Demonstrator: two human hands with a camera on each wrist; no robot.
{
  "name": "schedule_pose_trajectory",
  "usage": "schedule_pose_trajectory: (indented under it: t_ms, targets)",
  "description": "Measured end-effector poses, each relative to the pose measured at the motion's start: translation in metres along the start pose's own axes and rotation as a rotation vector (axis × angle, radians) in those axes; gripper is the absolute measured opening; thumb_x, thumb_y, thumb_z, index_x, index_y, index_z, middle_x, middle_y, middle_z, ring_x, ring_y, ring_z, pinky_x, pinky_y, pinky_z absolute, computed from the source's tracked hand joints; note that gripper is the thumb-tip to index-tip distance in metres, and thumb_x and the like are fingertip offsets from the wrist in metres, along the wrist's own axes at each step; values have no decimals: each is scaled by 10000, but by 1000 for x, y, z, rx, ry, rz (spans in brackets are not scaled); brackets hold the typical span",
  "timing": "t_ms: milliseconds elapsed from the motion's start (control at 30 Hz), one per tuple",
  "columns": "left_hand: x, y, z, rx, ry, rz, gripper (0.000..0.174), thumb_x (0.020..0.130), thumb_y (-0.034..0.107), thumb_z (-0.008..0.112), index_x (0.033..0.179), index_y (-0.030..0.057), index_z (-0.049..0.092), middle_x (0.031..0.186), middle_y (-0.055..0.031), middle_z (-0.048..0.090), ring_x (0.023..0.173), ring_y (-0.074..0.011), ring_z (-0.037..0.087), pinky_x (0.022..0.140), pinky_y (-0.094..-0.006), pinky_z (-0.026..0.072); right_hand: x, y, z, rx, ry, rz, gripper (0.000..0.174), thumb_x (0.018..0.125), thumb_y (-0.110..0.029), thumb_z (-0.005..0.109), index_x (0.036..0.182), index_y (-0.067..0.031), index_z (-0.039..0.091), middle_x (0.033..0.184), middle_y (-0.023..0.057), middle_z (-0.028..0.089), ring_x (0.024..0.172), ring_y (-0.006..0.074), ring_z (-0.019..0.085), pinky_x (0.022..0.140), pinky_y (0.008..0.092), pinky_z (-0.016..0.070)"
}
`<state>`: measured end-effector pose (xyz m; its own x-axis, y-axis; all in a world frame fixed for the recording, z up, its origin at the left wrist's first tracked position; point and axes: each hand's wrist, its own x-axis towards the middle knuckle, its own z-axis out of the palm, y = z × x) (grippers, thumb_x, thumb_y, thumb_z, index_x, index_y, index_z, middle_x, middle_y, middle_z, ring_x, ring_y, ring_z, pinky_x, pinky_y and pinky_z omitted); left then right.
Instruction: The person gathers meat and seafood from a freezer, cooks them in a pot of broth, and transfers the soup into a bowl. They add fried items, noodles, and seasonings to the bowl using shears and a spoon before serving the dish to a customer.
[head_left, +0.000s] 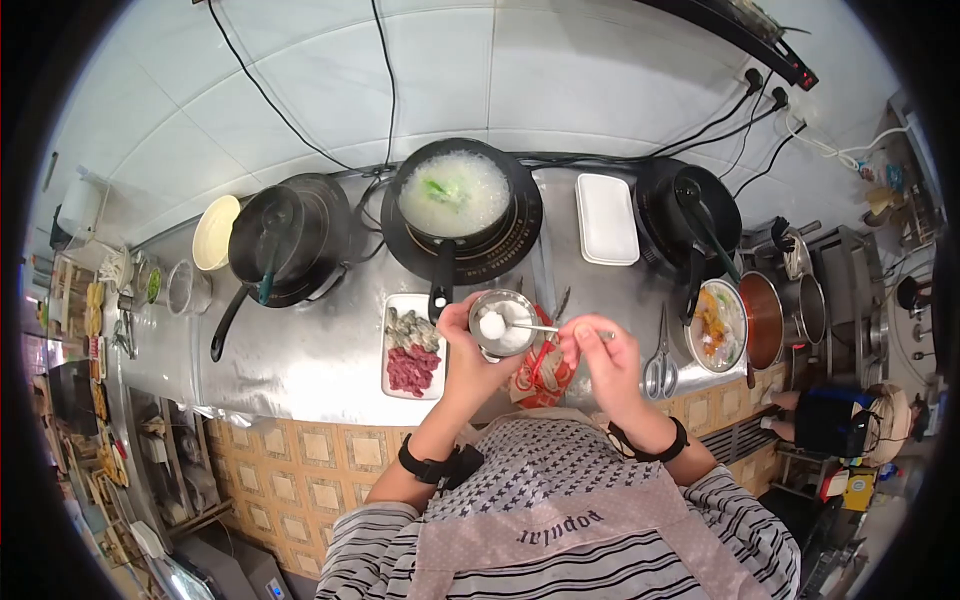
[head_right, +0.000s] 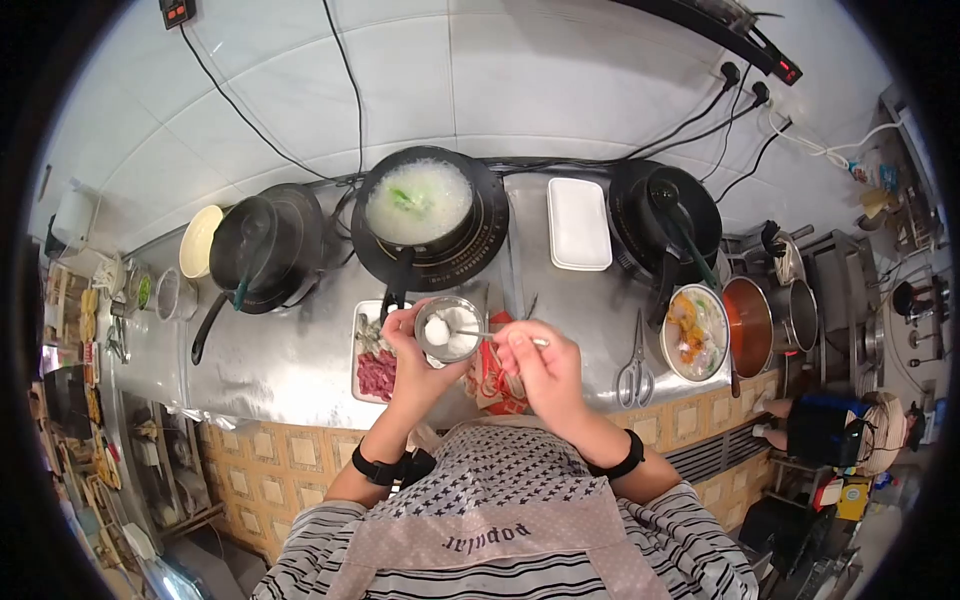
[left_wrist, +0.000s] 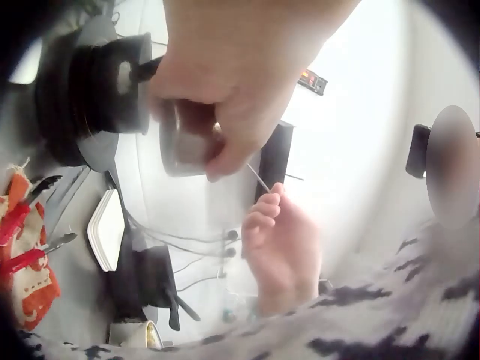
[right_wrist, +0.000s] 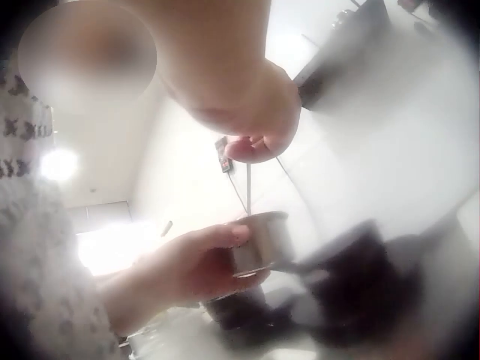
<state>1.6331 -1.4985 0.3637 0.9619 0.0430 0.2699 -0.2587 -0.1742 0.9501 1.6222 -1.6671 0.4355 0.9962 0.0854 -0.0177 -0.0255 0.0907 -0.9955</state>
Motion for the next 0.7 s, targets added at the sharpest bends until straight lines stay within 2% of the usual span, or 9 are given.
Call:
schedule_pose_trajectory:
  t_ms: [167,367,467,500,600,633,700]
  targets:
    - [5,-9,-19,-103,-44,-102,857,617,102,810,1143,76,134,1219,-209,369,1139,-244,426,962,-356,364,46,0,12,84,-65,64,202,938,-129,456,933,24,587,755,22,566,629,58,496,573,197,419]
    - [12,8,-32,-144,-43,-211,905,618,114,813,1178,57,104,1206,-214,386,1130,-241,438,963,-341,364,42,-22,18,58,-125,3,189,932,-117,464,922,21,593,758,24,569,657,73,510,584,210,418]
    - [15,15,-31,-137,-42,-158,895,616,93,804,1177,48,109,1206,-219,387,1130,-249,443,957,-341,374,24,-32,12,-305,-160,-135,154,905,-98,495,912,15,599,765,59,580,678,119,541,597,233,430]
    - [16,17,-29,-135,-44,-126,889,615,84,800,1175,44,111,1206,-221,387,1130,-252,445,954,-341,378,19,-41,10,-571,-262,-277,98,840,-49,548,903,0,604,791,98,584,673,195,566,597,276,449]
    - [25,26,-26,0,-61,-27,855,614,41,774,1170,34,125,1204,-227,388,1124,-264,454,951,-340,385,3,-45,18,-662,-390,-570,134,766,5,578,896,-17,605,806,116,584,670,258,569,588,314,457]
    - [28,29,-22,49,-39,13,831,608,10,750,1167,27,135,1200,-233,385,1124,-273,456,952,-345,386,-3,-49,23,-690,-387,-589,171,731,40,582,888,-25,602,809,109,589,676,265,572,586,324,462]
    - [30,31,-16,77,-71,20,881,596,30,777,1191,-17,129,1180,-229,399,1097,-293,474,937,-342,394,-8,-52,26,-702,-372,-590,181,724,45,582,887,-30,602,804,104,590,681,261,577,584,323,462]
